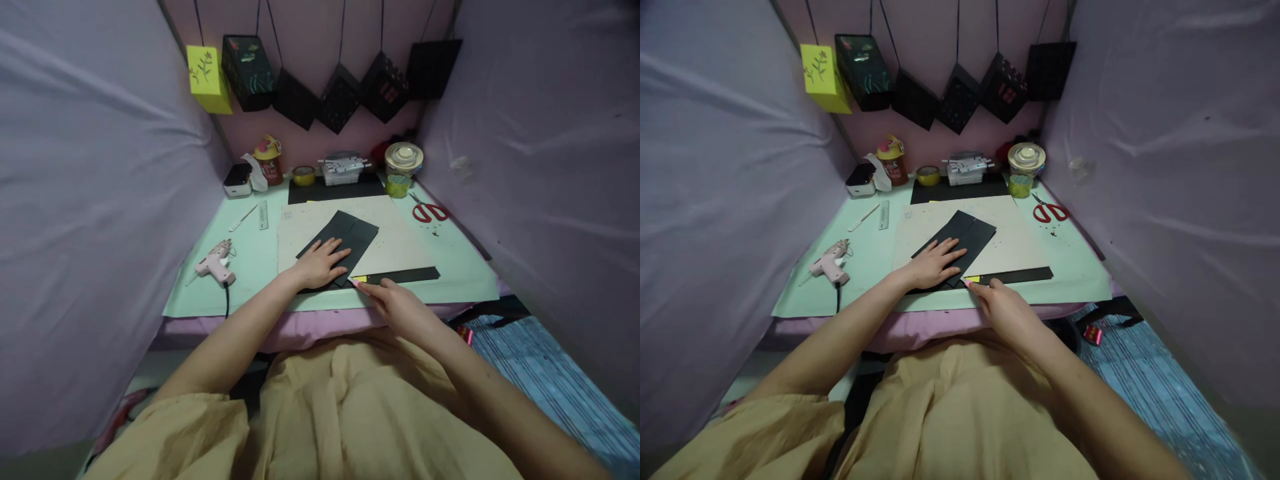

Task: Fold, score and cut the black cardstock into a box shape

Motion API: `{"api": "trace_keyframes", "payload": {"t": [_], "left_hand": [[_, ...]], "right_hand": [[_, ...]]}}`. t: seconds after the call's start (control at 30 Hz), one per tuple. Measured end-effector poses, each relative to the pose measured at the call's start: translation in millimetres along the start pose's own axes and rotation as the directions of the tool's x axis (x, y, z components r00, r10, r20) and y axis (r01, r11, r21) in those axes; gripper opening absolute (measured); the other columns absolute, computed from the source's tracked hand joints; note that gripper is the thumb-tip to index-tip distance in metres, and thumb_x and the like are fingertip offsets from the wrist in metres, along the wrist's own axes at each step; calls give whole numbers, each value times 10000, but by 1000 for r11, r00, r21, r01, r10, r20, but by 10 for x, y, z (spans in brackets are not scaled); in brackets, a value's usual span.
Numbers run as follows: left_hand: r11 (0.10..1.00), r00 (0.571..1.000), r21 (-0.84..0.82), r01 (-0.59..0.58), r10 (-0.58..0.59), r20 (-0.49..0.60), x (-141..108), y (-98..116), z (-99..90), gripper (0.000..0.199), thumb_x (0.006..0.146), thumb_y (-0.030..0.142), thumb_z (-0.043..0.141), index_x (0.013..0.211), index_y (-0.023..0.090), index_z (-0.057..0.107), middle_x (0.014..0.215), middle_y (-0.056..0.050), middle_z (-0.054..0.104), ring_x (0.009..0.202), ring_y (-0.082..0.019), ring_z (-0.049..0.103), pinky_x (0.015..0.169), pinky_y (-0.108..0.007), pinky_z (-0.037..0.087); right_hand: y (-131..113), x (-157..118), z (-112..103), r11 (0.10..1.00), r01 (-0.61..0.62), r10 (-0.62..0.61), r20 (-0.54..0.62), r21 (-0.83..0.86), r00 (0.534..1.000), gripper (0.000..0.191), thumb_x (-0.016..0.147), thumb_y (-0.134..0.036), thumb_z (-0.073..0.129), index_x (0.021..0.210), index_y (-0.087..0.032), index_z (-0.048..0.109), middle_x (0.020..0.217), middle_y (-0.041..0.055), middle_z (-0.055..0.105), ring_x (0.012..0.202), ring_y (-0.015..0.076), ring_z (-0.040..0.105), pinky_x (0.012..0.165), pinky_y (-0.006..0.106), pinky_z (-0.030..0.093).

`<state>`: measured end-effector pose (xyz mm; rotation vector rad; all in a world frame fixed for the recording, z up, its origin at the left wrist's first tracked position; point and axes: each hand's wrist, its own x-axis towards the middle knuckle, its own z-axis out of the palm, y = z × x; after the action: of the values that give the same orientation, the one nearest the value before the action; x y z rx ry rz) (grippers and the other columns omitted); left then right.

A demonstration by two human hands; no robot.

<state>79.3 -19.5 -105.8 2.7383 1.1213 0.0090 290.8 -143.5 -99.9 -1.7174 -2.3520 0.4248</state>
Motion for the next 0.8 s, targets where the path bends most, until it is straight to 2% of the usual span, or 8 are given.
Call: {"api": "trace_keyframes", "payload": {"t": [0.4,0.8], "left_hand": [[1000,1000,4,6,-6,14,-9,7,-17,590,973,544,326,1498,276,309,1608,-73,187,1481,-247,138,1185,-463,115],[1000,1000,-16,0,0,2,-12,-3,-9,595,968,554,329,1495,277,317,1604,-75,203,1479,-248,146,1183,-465,114]], "right_hand": [[94,42,-5,1000,17,-17,3,-5,1000,422,975,-250,420,1372,-344,528,827,39,530,669,143,519,607,241,302],[133,68,-52,991,44,-46,15,122,999,397,982,-279,413,1351,-309,557,947,75,609,836,175,592,742,250,402]]}}
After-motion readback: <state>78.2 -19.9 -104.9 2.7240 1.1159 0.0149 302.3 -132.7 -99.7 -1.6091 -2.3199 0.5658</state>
